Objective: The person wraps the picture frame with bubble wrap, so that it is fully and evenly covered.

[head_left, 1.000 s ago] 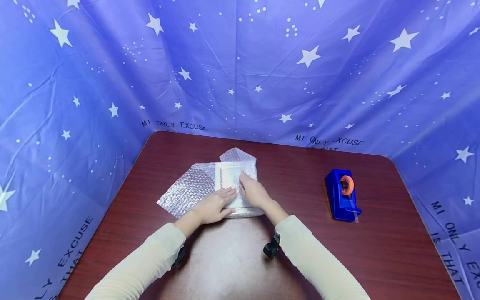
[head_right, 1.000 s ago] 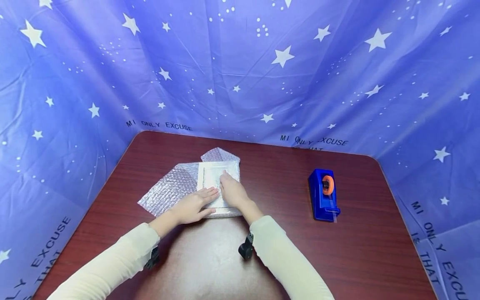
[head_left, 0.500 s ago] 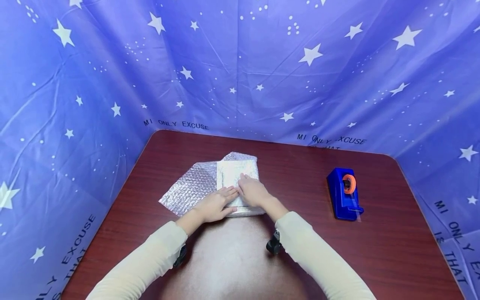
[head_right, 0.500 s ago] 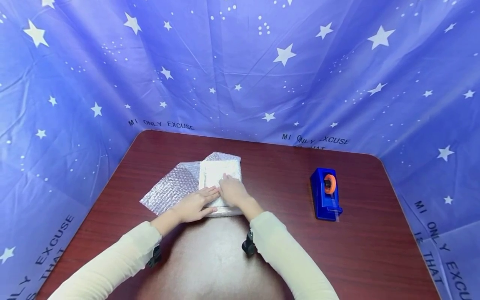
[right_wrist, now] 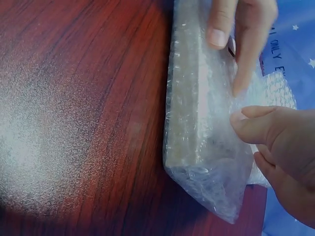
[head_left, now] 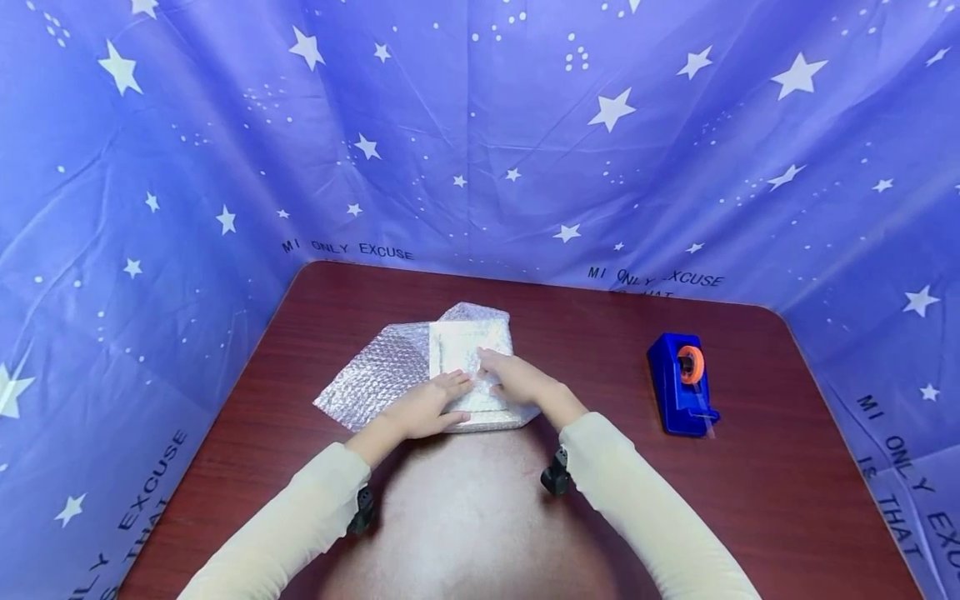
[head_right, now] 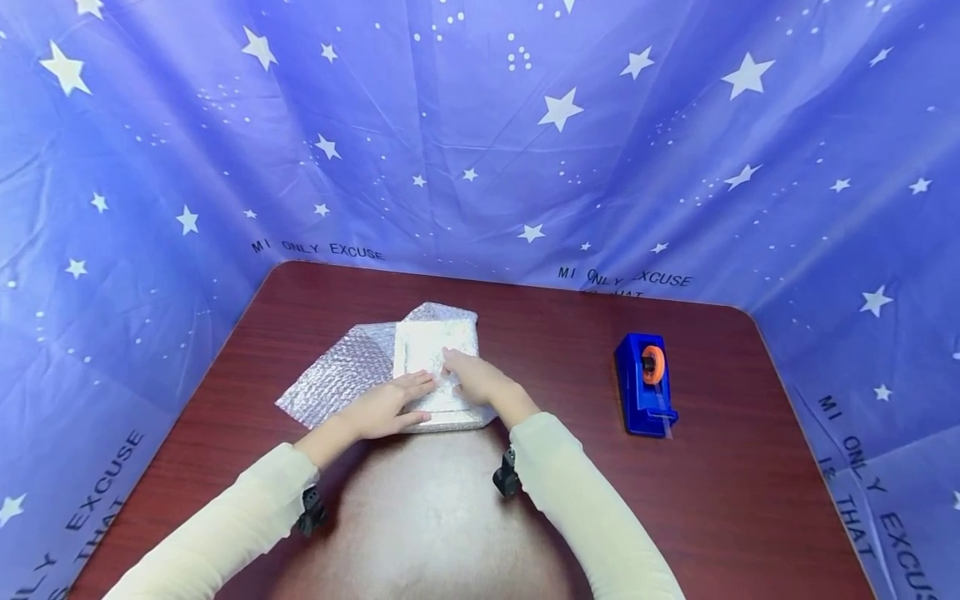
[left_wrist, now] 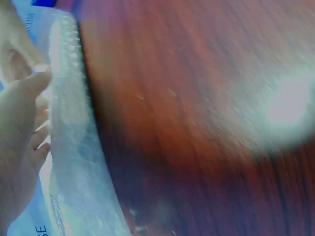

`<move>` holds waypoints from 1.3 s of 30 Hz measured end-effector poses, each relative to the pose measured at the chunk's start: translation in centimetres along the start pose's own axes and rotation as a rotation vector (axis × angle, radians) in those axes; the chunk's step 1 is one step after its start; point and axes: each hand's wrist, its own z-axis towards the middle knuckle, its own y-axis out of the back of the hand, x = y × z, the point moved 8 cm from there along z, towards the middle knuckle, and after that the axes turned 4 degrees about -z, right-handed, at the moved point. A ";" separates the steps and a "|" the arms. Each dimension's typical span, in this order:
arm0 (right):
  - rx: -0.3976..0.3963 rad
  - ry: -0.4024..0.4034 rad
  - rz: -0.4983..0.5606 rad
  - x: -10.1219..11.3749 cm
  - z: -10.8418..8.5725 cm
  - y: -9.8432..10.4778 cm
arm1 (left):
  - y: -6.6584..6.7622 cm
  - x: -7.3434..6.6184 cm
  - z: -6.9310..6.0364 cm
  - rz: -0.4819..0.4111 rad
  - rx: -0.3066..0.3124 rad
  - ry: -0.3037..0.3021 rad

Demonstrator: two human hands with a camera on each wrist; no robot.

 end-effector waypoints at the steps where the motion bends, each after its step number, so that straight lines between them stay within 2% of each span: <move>1: 0.005 -0.012 -0.007 0.1 0.1 -0.1 | 0.2 0.0 0.0 -0.008 -0.015 0.005; 3: 0.017 -0.031 -0.021 0.3 0.3 -0.2 | 0.7 0.0 0.1 -0.003 -0.074 0.010; 7: 0.048 -0.066 -0.068 0.5 0.5 -0.5 | 2.3 0.0 0.5 0.064 -0.255 0.015; 9: 0.057 -0.078 -0.086 0.5 0.6 -0.6 | 2.7 0.1 0.7 0.112 -0.288 0.037; 11: 0.058 -0.085 -0.088 0.5 0.6 -0.7 | 2.6 0.5 1.1 0.164 -0.244 0.067; 15: 0.049 -0.061 -0.067 0.5 0.5 -0.9 | 1.2 1.6 1.3 0.231 -0.042 0.134; 17: 0.037 -0.043 -0.030 0.4 0.4 -0.9 | 0.7 2.0 1.1 0.229 0.023 0.154; 21: -0.026 0.002 0.022 0.0 -0.3 -0.4 | 0.2 2.4 1.2 0.228 0.062 0.158; 25: -0.196 0.005 0.070 -0.9 -2.5 0.7 | -0.1 2.3 1.6 0.243 0.072 0.128; 28: -0.346 -0.086 0.174 -2.0 -4.7 1.4 | 0.0 2.2 1.7 0.250 0.073 0.115; 30: -0.411 -0.175 0.245 -2.7 -6.1 1.3 | 0.1 2.2 1.7 0.257 0.073 0.118; 33: -0.441 -0.316 0.340 -3.5 -7.6 0.5 | 0.4 2.2 1.6 0.227 0.064 0.114; 36: -0.458 -0.431 0.350 -3.8 -8.6 -0.3 | 0.6 2.0 1.5 0.193 0.049 0.097; 39: -0.490 -0.511 0.365 -3.9 -9.2 -0.8 | 0.5 1.9 1.6 0.185 0.054 0.100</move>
